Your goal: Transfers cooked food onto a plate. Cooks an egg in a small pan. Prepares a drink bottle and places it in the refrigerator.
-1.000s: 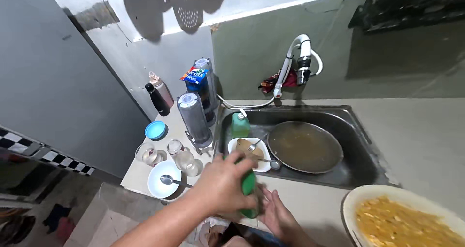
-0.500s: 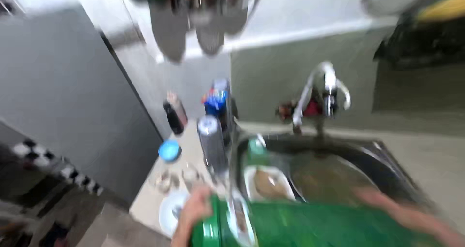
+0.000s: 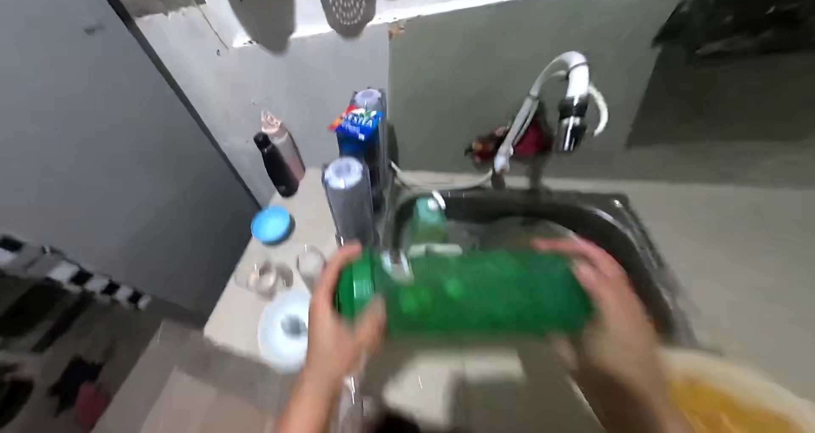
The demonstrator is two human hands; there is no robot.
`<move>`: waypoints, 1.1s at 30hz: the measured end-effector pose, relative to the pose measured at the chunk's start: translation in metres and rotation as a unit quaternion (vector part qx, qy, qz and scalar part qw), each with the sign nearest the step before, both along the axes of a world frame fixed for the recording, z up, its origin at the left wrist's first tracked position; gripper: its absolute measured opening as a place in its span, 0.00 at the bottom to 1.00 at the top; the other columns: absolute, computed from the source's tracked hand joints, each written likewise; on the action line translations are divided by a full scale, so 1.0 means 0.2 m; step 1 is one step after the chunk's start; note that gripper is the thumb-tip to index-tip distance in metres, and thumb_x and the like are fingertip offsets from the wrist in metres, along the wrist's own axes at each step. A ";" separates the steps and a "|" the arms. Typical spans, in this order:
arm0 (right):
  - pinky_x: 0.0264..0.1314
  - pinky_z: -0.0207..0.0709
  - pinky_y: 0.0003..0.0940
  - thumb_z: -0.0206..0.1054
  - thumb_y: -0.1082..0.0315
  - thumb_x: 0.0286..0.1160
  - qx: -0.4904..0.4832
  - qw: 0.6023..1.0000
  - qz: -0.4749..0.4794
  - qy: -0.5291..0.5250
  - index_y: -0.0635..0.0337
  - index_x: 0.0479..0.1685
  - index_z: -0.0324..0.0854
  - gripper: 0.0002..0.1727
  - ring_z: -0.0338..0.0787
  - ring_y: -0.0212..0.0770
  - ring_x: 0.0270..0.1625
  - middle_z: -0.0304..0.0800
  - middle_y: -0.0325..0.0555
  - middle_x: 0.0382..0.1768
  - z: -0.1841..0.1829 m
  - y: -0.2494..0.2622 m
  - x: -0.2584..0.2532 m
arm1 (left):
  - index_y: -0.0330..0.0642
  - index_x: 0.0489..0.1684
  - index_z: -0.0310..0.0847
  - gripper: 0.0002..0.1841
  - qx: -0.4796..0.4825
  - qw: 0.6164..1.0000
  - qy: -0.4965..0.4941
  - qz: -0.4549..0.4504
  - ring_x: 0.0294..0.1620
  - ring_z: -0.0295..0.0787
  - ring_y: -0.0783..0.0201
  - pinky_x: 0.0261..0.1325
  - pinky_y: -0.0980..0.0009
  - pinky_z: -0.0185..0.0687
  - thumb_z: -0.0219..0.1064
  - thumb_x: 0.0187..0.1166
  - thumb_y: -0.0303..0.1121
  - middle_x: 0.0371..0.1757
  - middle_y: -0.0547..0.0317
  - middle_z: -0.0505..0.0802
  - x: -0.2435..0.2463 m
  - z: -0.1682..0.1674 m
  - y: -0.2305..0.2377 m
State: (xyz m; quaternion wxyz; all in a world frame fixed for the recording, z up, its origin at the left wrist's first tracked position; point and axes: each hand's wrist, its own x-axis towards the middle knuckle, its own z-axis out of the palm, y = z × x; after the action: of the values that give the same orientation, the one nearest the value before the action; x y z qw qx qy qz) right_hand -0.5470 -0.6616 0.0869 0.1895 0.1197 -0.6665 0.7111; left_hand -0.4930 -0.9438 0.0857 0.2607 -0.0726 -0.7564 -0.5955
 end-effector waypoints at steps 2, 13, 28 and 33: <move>0.75 0.76 0.24 0.48 0.56 0.92 0.033 0.996 0.076 0.037 0.43 0.73 0.78 0.20 0.81 0.18 0.70 0.85 0.19 0.68 0.09 0.00 -0.19 | 0.56 0.77 0.75 0.32 -0.043 0.998 0.051 -0.017 0.72 0.79 0.78 0.75 0.73 0.77 0.72 0.73 0.56 0.76 0.70 0.84 -0.22 0.11 -0.09; 0.21 0.85 0.42 0.31 0.39 0.91 0.010 0.864 0.103 -0.494 0.46 0.59 0.72 0.29 0.92 0.40 0.31 0.90 0.39 0.37 -0.11 0.03 -0.07 | 0.46 0.76 0.76 0.40 0.118 0.933 -0.300 -0.158 0.60 0.87 0.62 0.62 0.60 0.84 0.45 0.77 0.68 0.64 0.54 0.88 -0.25 0.06 -0.13; 0.79 0.73 0.41 0.50 0.48 0.88 0.007 0.989 0.140 0.042 0.50 0.63 0.84 0.24 0.83 0.36 0.71 0.88 0.38 0.64 -0.02 0.21 0.10 | 0.44 0.47 0.89 0.37 0.104 0.970 -0.134 -0.176 0.64 0.82 0.74 0.69 0.71 0.78 0.36 0.89 0.63 0.57 0.65 0.89 -0.05 0.29 -0.01; 0.71 0.79 0.34 0.49 0.57 0.91 0.048 0.986 0.160 -0.011 0.48 0.54 0.86 0.18 0.88 0.29 0.63 0.92 0.31 0.56 0.01 0.26 -0.07 | 0.41 0.52 0.85 0.32 0.147 0.964 -0.160 -0.150 0.62 0.82 0.76 0.69 0.72 0.78 0.39 0.93 0.56 0.56 0.65 0.88 -0.07 0.12 0.02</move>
State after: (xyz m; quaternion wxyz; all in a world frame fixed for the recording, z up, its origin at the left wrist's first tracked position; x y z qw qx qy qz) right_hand -0.5608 -0.6104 0.0882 0.0600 0.2262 -0.6737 0.7010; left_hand -0.5069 -0.9405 0.1096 0.0512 -0.0499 -0.6727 -0.7364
